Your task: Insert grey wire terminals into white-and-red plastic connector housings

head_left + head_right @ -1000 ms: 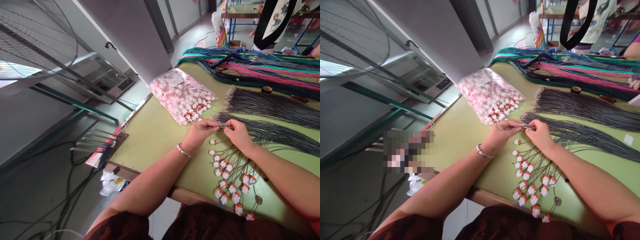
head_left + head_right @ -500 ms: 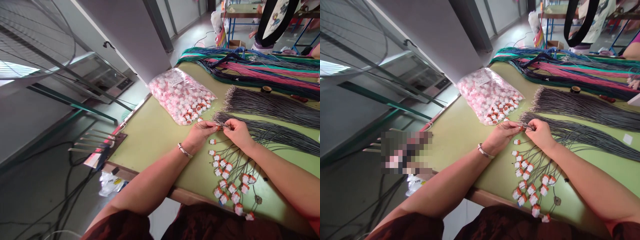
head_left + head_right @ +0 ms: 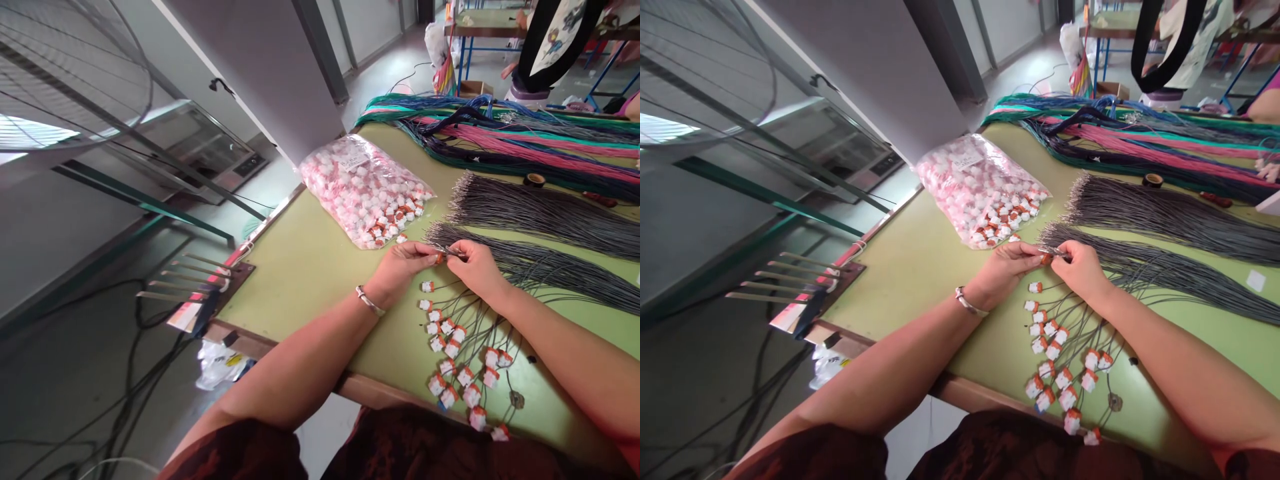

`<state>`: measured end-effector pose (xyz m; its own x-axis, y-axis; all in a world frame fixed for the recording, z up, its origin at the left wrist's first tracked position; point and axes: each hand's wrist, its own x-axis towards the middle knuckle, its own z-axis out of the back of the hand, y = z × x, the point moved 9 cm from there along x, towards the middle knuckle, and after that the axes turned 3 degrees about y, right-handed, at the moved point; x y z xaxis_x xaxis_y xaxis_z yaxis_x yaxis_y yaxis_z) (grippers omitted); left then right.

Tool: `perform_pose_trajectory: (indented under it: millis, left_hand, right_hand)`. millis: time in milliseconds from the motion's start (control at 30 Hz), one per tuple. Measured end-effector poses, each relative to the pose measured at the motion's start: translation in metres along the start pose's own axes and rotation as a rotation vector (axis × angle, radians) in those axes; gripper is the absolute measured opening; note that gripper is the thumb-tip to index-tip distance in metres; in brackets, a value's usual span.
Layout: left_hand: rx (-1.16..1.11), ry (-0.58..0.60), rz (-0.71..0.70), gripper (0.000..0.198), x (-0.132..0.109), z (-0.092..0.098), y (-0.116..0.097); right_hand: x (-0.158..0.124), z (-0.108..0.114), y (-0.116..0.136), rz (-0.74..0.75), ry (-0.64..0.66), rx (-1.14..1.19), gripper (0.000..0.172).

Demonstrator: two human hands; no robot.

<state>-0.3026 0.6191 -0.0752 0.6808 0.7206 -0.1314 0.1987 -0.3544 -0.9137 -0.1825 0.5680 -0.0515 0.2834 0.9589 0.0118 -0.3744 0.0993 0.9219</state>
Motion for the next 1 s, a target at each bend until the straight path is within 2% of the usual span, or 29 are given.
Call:
perform_pose_trajectory:
  millis: [233, 533, 1000]
  left_hand:
    - [-0.064, -0.004, -0.023, 0.022, 0.001, -0.003, 0.001]
    - [0.126, -0.021, -0.097, 0.022, 0.0, -0.002, -0.008]
    - [0.173, -0.006, -0.082, 0.019, 0.0, -0.001, -0.012]
  right_hand:
    - [0.001, 0.0, 0.0, 0.011, -0.014, -0.012, 0.014]
    - [-0.001, -0.002, 0.005, 0.006, 0.033, -0.086, 0.015]
    - [0.001, -0.001, 0.005, -0.027, 0.03, -0.107, 0.015]
